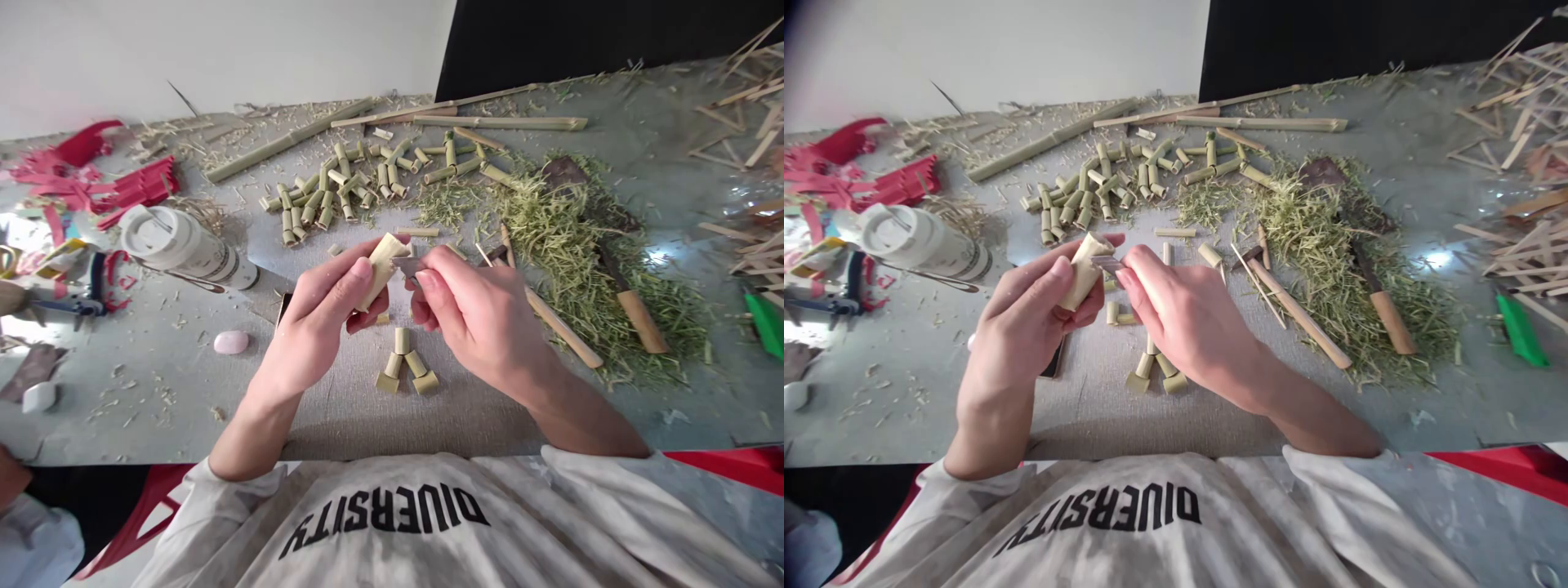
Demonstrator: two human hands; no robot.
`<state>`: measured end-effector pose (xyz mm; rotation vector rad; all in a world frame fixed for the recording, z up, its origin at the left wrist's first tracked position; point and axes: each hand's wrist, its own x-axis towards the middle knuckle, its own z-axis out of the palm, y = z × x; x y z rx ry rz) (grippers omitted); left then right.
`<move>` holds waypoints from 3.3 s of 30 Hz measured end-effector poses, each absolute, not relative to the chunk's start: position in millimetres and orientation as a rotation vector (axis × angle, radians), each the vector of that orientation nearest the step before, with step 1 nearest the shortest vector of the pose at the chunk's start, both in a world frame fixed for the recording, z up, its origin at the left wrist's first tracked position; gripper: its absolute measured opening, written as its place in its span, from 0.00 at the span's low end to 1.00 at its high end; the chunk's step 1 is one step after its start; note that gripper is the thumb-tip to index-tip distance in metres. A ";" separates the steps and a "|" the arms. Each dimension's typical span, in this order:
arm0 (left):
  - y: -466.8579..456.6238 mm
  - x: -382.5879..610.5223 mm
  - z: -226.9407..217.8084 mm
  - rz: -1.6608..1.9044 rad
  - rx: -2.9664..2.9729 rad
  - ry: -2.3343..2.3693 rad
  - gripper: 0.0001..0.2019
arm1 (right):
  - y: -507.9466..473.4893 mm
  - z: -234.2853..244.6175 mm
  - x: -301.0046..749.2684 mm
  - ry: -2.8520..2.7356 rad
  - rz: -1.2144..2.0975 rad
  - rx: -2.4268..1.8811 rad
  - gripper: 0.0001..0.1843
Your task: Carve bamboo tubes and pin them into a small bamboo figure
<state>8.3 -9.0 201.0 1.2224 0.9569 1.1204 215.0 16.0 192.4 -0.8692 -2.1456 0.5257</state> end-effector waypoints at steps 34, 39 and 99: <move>-9.4 6.5 203.0 1.007 1.216 1.043 0.22 | 25.1 200.3 220.8 -2.018 1.227 -0.776 0.26; -5.1 5.5 201.6 0.959 1.106 0.924 0.20 | 32.1 199.6 229.4 -1.986 1.453 -0.730 0.25; -15.8 24.4 193.6 1.246 1.134 0.961 0.21 | 17.0 199.2 220.7 -2.346 -0.171 -0.738 0.11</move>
